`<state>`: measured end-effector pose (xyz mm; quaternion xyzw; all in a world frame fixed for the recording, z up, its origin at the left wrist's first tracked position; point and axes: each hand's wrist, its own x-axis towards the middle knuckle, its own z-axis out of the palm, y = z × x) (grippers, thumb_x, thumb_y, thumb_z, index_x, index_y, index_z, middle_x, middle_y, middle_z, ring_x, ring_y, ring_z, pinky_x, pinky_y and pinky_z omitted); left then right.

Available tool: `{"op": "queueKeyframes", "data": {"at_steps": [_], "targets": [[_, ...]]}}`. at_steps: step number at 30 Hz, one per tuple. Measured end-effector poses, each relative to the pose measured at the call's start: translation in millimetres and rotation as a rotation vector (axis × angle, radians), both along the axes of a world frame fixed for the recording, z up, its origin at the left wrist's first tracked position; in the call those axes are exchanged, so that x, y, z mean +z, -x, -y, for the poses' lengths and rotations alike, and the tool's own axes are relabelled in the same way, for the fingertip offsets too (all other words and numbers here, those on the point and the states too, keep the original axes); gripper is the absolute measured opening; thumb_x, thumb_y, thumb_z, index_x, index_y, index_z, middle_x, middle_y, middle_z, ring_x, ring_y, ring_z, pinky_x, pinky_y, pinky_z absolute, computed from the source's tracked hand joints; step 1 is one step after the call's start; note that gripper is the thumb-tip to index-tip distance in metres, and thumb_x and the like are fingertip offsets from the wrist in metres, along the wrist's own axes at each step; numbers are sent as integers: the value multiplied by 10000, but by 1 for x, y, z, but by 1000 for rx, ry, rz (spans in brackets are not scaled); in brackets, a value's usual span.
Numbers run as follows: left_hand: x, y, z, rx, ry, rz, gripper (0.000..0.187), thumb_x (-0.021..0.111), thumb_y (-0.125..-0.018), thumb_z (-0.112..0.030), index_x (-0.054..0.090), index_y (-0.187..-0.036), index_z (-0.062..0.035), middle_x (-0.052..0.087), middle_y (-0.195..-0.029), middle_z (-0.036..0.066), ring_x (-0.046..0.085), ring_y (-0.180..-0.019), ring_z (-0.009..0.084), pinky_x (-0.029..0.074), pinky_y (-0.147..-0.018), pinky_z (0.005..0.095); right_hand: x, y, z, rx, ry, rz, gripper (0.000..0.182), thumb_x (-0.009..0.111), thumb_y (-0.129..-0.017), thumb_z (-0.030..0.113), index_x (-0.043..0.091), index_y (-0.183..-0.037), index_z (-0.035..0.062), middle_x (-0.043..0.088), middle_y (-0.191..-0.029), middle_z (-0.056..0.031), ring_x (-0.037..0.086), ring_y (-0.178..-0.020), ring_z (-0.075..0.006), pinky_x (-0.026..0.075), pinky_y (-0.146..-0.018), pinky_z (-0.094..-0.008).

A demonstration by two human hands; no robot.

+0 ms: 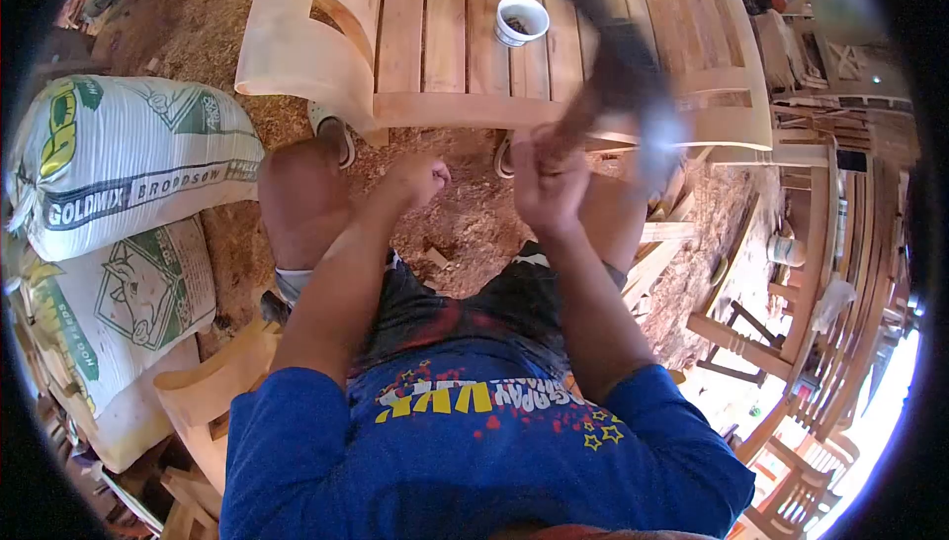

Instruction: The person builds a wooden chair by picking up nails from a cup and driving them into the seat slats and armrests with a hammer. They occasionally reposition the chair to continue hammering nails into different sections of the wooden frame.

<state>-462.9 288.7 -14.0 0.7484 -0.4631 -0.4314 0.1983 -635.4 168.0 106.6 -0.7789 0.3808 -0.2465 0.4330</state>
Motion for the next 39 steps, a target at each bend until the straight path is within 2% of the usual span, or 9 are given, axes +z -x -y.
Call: {"op": "queueKeyframes", "data": {"at_steps": [4,8,14,16,19,27,30,33,39], "targets": [[0,-2,1,-98,-37,133,253,721,-842,-137,796,-1081,-172,766,-1057,141,730,-983,317,565,-909,440,-79,8,0,49,137,-586,179,710,-902,131,628,-953,-20,604,-715,-106,579,-670,-159,510,-665,-332],[-31,1,-3,-192,7,48,282,753,-875,-171,759,-1138,-67,755,-1073,174,729,-991,321,566,-884,440,31,-22,-13,-20,-115,-163,196,728,-897,131,583,-876,0,549,-677,-74,540,-657,-121,479,-624,-328],[-16,-3,1,-124,58,47,261,747,-846,-133,778,-1102,-97,767,-1035,160,740,-951,313,573,-867,423,32,-22,5,145,277,217,103,675,-958,69,586,-926,30,569,-716,-22,517,-670,-83,450,-605,-279],[-13,-4,0,-55,60,53,260,743,-840,-137,780,-1093,-95,768,-1029,161,741,-942,314,574,-863,419,-52,-3,-1,26,-27,121,136,698,-944,135,647,-968,11,593,-710,-76,578,-677,-149,496,-654,-317],[-21,0,-4,-59,56,87,260,726,-848,-128,789,-1101,-128,768,-1059,141,740,-964,315,576,-885,419,-74,-2,7,18,-59,-568,232,698,-878,140,632,-1026,-26,672,-799,-245,680,-792,-443,543,-774,-467],[-25,-3,8,-93,-29,-3,250,715,-849,-98,773,-1089,-61,762,-1045,187,741,-948,326,573,-869,423,19,-29,2,37,37,154,234,710,-909,157,596,-994,-29,652,-776,-259,686,-747,-414,543,-691,-393],[-11,-6,10,36,28,7,248,678,-883,-85,759,-1114,-45,763,-1030,192,741,-951,329,568,-870,427,-28,-11,-4,-11,-151,71,237,701,-904,164,653,-1076,7,636,-803,-184,653,-759,-277,532,-743,-395],[-9,2,12,216,152,97,234,663,-919,-111,741,-1130,-47,758,-1035,193,738,-964,329,564,-869,429,-85,8,7,33,-65,-572,252,698,-880,197,661,-1041,6,638,-790,-214,651,-750,-279,538,-742,-400],[33,-13,67,521,393,29,199,671,-972,-176,716,-1126,-58,754,-1021,179,739,-949,308,563,-848,394,-33,34,-8,-128,-291,-249,299,733,-866,225,650,-1019,-18,624,-739,-121,595,-691,-193,502,-677,-377]]}}
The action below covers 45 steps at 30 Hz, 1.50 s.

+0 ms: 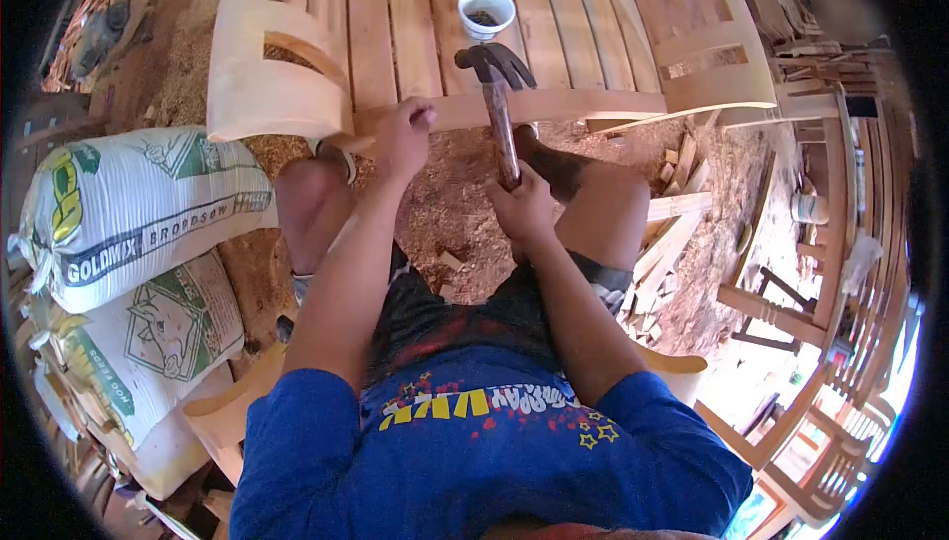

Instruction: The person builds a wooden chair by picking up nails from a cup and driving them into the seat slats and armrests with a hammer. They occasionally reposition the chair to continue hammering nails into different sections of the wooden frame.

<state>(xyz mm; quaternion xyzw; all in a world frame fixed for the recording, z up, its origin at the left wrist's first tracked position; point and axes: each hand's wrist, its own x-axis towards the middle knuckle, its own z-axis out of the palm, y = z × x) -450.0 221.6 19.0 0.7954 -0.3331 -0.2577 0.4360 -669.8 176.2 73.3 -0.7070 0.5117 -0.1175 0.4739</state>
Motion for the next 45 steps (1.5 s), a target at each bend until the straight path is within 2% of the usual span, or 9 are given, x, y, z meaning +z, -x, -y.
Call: {"op": "queueKeyframes", "data": {"at_steps": [5,20,23,29,32,34,38,41,45], "targets": [[-22,-13,59,-57,177,86,176,668,-978,-184,720,-1107,-76,762,-1000,136,744,-922,283,564,-821,381,16,35,-9,-67,-130,104,299,738,-883,174,658,-1092,-24,579,-751,15,522,-701,-85,462,-629,-306],[-62,-16,67,-68,168,238,171,675,-943,-228,742,-1045,-108,748,-942,136,725,-879,322,566,-802,416,90,15,9,189,182,166,246,740,-955,209,627,-957,-10,571,-688,-48,521,-646,-99,458,-610,-305],[-36,-8,62,-26,96,269,164,674,-941,-213,744,-1055,-119,748,-971,135,718,-909,328,561,-814,419,111,-1,7,131,128,197,315,757,-937,266,594,-910,-2,592,-731,-215,633,-704,-359,492,-662,-419],[-56,-17,62,-133,101,292,275,663,-984,-270,734,-1162,-72,755,-1038,157,736,-918,321,565,-826,419,45,-7,14,56,66,-30,359,733,-928,322,601,-921,-13,645,-788,-271,657,-796,-478,517,-709,-474],[-112,-21,73,-6,255,-43,229,649,-981,-227,742,-1132,-82,749,-1018,164,728,-914,334,564,-844,432,-11,7,26,202,182,-272,380,735,-909,336,627,-968,-23,671,-839,-296,668,-881,-510,532,-768,-506],[-96,-24,74,-74,270,123,199,635,-947,-127,745,-1110,-93,747,-1007,154,712,-958,337,558,-891,436,33,-10,31,130,163,-253,330,738,-894,273,652,-1011,-24,685,-865,-291,675,-912,-499,536,-792,-513],[-64,-27,59,-114,194,240,294,655,-967,-175,692,-1256,-138,748,-1007,184,730,-918,335,566,-826,443,149,-26,21,33,163,11,198,707,-948,178,655,-974,-12,671,-773,-185,672,-713,-289,531,-694,-415],[-65,-39,56,80,-219,367,437,633,-970,-225,590,-1397,-142,680,-1239,212,639,-1187,348,505,-994,473,159,-24,30,170,457,452,131,672,-988,87,643,-908,-13,613,-691,-31,568,-670,-76,454,-588,-282],[-21,-49,47,-104,-719,361,571,584,-984,-310,481,-1513,-120,464,-1550,204,421,-1457,377,358,-1186,509,45,-9,26,123,357,196,257,676,-953,146,612,-1095,-58,662,-940,-221,635,-899,-337,531,-778,-412]]}}
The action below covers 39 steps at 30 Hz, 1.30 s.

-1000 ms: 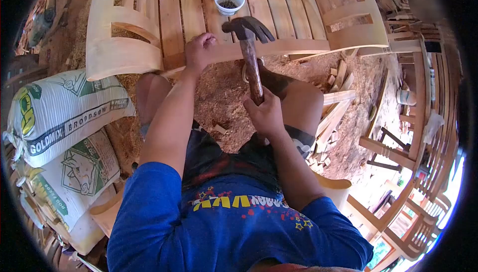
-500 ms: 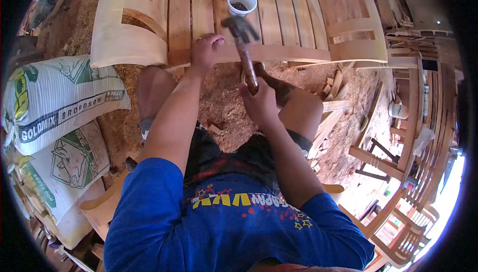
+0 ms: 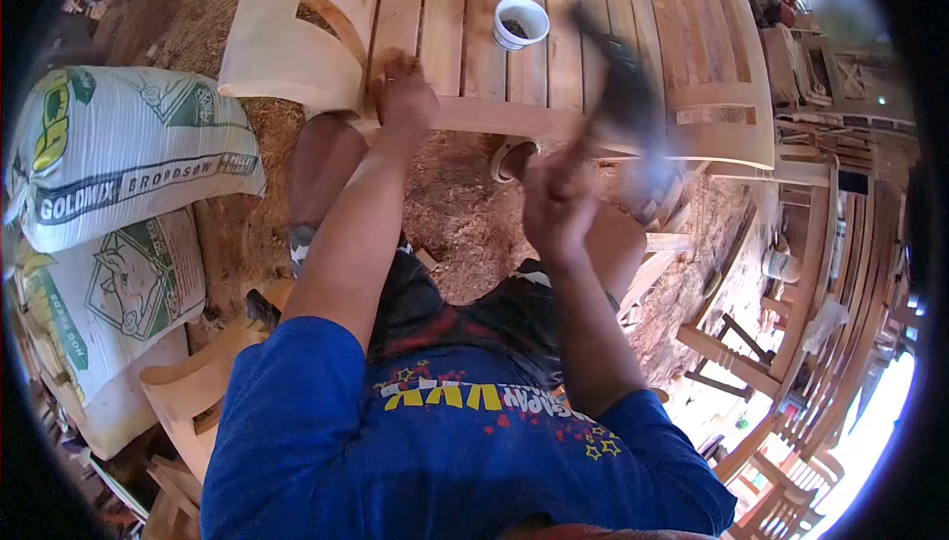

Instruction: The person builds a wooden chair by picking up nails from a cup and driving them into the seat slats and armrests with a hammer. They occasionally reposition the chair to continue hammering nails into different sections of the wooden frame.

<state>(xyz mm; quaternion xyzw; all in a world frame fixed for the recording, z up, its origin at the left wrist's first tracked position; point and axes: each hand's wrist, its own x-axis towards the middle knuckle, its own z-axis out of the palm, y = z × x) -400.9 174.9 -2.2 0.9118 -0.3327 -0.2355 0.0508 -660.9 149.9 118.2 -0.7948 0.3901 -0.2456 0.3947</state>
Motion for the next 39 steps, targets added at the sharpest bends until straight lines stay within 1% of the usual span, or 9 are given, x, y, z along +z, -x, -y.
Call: {"op": "queueKeyframes", "data": {"at_steps": [2,5,8,13,17,23,28,32,39], "targets": [[-32,5,-7,-39,144,181,615,567,-986,-343,451,-1534,-89,341,-1646,178,319,-1519,391,283,-1239,512,-46,6,8,51,-169,-585,481,691,-931,248,579,-1231,-111,671,-1132,-360,663,-1111,-503,554,-893,-477],[-13,-9,-7,-186,13,155,697,569,-998,-447,402,-1582,-105,321,-1666,169,303,-1538,340,246,-1256,521,-47,-4,10,-42,-102,-475,465,703,-913,283,608,-1156,-102,680,-1084,-363,673,-1080,-503,554,-894,-498],[-35,-29,-2,-189,8,4,736,578,-997,-464,351,-1615,-136,239,-1710,129,242,-1568,338,225,-1270,505,31,-19,-1,-156,-313,160,224,732,-919,167,642,-998,-22,661,-757,-106,645,-726,-184,526,-683,-359],[14,-24,4,-232,-190,-50,698,581,-1008,-432,349,-1617,-181,211,-1719,121,244,-1571,321,318,-1234,512,98,-29,1,31,-24,541,68,596,-995,-14,608,-928,-15,670,-772,-82,636,-674,-91,495,-590,-246],[-17,-33,-1,-204,-81,-23,608,600,-1003,-360,438,-1561,-178,396,-1634,124,384,-1508,320,417,-1167,515,-45,-1,1,-37,114,-317,178,682,-960,126,597,-975,-30,699,-844,-211,723,-803,-325,545,-684,-402],[12,-31,4,14,-52,-101,506,652,-970,-285,558,-1452,-161,580,-1485,101,526,-1403,320,500,-1090,487,14,-17,-6,-48,-124,-175,322,709,-945,180,608,-1153,-45,691,-860,-265,702,-882,-436,546,-805,-461],[-4,-34,-1,-123,2,35,610,727,-933,-390,543,-1470,-170,580,-1479,101,588,-1338,315,525,-1057,480,20,-18,7,-5,228,179,150,708,-975,129,621,-904,30,657,-783,-57,606,-727,-84,499,-655,-273],[19,-30,-4,-70,-54,-89,630,742,-922,-401,542,-1471,-166,585,-1472,98,588,-1338,306,527,-1053,478,-51,4,0,4,-237,-348,336,696,-934,142,609,-1213,-24,677,-1083,-246,683,-908,-408,551,-767,-458],[-27,-38,-2,-14,100,-22,523,796,-863,-352,652,-1309,-120,642,-1361,142,621,-1263,358,513,-1063,470,32,-26,-3,-67,-190,-205,235,681,-919,118,636,-1081,-46,700,-960,-234,700,-896,-379,541,-808,-407]]}}
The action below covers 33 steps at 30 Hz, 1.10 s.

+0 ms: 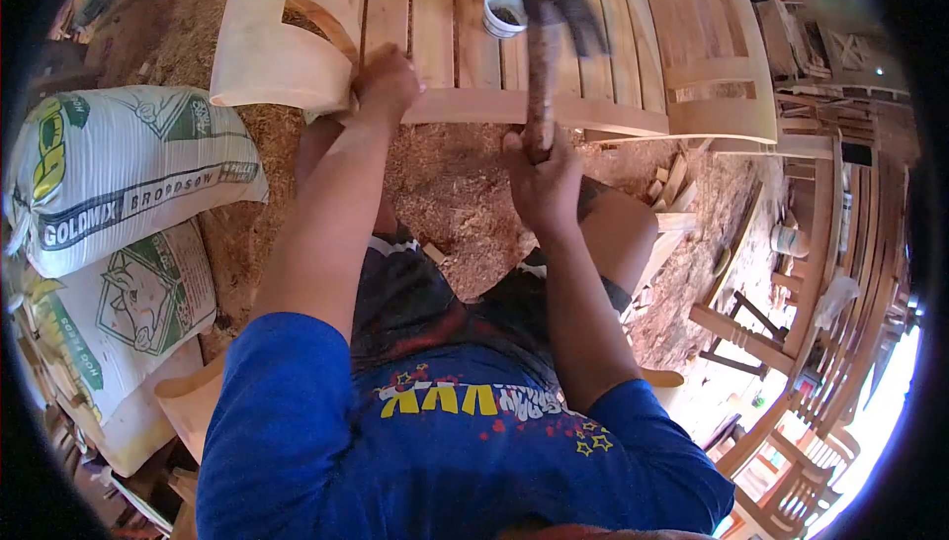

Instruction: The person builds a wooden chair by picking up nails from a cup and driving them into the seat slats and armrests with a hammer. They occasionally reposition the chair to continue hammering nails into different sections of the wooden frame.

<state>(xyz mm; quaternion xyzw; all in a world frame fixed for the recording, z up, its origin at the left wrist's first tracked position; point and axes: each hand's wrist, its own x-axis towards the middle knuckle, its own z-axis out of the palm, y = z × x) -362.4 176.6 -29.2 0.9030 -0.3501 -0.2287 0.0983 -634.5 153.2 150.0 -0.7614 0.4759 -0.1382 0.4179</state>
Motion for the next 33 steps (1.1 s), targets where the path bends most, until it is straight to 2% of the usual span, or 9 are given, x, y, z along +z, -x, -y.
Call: {"op": "queueKeyframes", "data": {"at_steps": [2,5,10,18,21,23,25,28,33], "targets": [[12,2,3,2,-82,-35,586,781,-884,-389,599,-1384,-144,644,-1383,100,623,-1277,334,524,-1053,465,-3,1,1,38,166,320,177,701,-925,105,584,-985,-12,623,-834,-111,590,-785,-186,498,-709,-351],[3,-1,0,-122,-52,75,630,772,-899,-409,564,-1435,-148,648,-1396,79,624,-1287,324,530,-1048,471,-45,8,4,73,280,464,173,717,-923,86,569,-952,2,601,-768,-71,557,-714,-112,487,-659,-331],[5,-3,7,-128,-124,22,622,780,-897,-408,576,-1415,-132,646,-1400,84,627,-1284,321,536,-1036,483,-93,22,4,84,23,-370,144,715,-925,81,606,-981,6,646,-778,-142,653,-718,-175,528,-664,-344],[-2,-11,6,-68,-120,-70,497,795,-893,-409,660,-1306,-166,668,-1367,78,636,-1273,307,543,-1025,491,42,14,8,-63,24,540,149,702,-938,41,575,-863,18,602,-720,-58,577,-679,-127,478,-625,-292],[-17,-14,8,-80,-119,-59,498,805,-886,-397,667,-1319,-192,668,-1361,88,642,-1261,312,544,-1026,466,21,10,12,-100,105,787,142,653,-957,-31,579,-857,37,599,-739,-4,553,-675,-90,443,-608,-252],[-15,-15,5,-78,-96,-35,510,808,-883,-396,666,-1332,-203,666,-1364,90,643,-1260,312,542,-1030,457,-37,27,20,54,246,636,102,661,-957,-11,589,-891,18,601,-744,-47,571,-688,-113,460,-629,-260],[0,-7,0,-88,-45,4,530,808,-881,-404,659,-1351,-207,661,-1373,86,641,-1266,309,537,-1037,454,-81,44,9,-59,185,155,149,698,-918,81,628,-1003,-20,633,-791,-229,664,-774,-342,529,-729,-390],[5,-6,-3,-184,-10,103,552,817,-869,-407,653,-1359,-209,653,-1394,61,635,-1278,301,529,-1049,458,-98,41,10,-56,-3,-287,177,710,-891,94,622,-992,-21,660,-800,-233,663,-776,-431,537,-729,-424],[4,-8,3,-131,-126,98,640,827,-857,-401,590,-1413,-191,651,-1397,62,631,-1282,312,528,-1055,456,-33,35,17,-81,66,241,220,713,-890,111,606,-1003,-46,653,-814,-251,647,-782,-457,527,-724,-438]]}}
